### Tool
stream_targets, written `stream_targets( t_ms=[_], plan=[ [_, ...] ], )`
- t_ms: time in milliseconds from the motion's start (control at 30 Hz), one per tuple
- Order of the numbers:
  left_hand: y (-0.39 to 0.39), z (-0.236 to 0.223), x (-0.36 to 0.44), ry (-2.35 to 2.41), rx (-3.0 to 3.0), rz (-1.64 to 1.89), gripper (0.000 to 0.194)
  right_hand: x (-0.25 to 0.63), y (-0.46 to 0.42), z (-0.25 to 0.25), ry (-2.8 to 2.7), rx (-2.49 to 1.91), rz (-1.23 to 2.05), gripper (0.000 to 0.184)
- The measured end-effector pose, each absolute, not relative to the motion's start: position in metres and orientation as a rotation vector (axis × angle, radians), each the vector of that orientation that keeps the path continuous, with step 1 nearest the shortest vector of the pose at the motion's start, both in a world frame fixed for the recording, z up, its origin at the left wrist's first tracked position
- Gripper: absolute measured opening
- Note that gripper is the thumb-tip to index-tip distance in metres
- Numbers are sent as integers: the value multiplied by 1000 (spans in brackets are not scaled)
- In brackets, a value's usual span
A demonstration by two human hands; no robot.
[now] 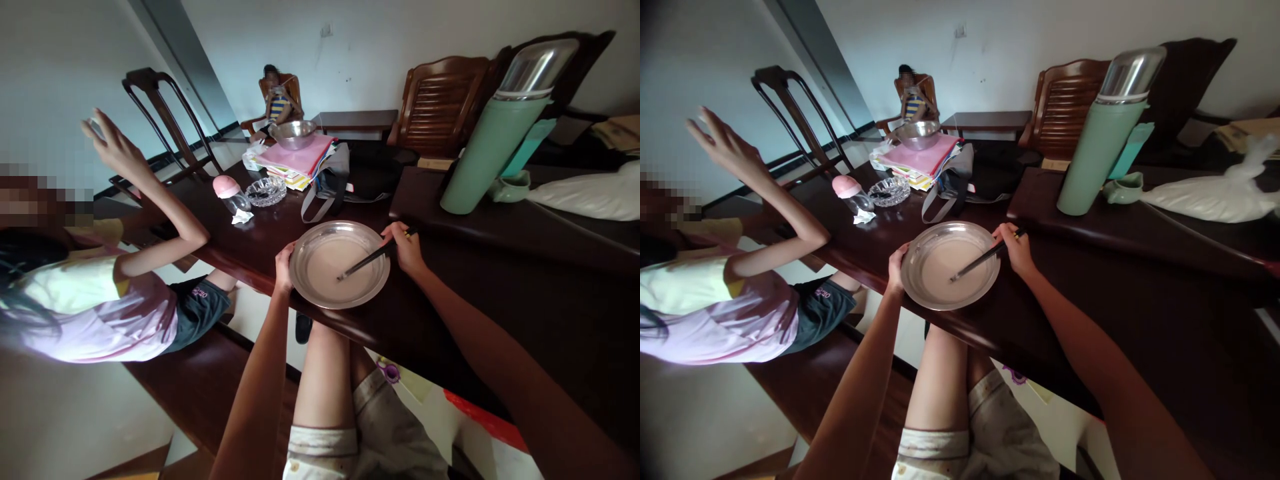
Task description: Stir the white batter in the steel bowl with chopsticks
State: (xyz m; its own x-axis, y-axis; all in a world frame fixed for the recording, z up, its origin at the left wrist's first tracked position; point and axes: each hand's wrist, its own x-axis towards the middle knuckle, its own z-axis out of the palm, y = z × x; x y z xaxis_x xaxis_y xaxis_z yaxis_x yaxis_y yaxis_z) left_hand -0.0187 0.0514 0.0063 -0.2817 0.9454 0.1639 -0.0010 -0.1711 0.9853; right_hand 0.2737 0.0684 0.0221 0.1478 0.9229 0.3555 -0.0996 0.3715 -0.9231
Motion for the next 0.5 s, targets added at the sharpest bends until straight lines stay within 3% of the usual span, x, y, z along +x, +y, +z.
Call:
stream_targets(
  t_ms=[500],
  plan=[
    [54,7,-18,1351,1242,1548,35,274,70,21,-1178,-924,879,41]
  ],
)
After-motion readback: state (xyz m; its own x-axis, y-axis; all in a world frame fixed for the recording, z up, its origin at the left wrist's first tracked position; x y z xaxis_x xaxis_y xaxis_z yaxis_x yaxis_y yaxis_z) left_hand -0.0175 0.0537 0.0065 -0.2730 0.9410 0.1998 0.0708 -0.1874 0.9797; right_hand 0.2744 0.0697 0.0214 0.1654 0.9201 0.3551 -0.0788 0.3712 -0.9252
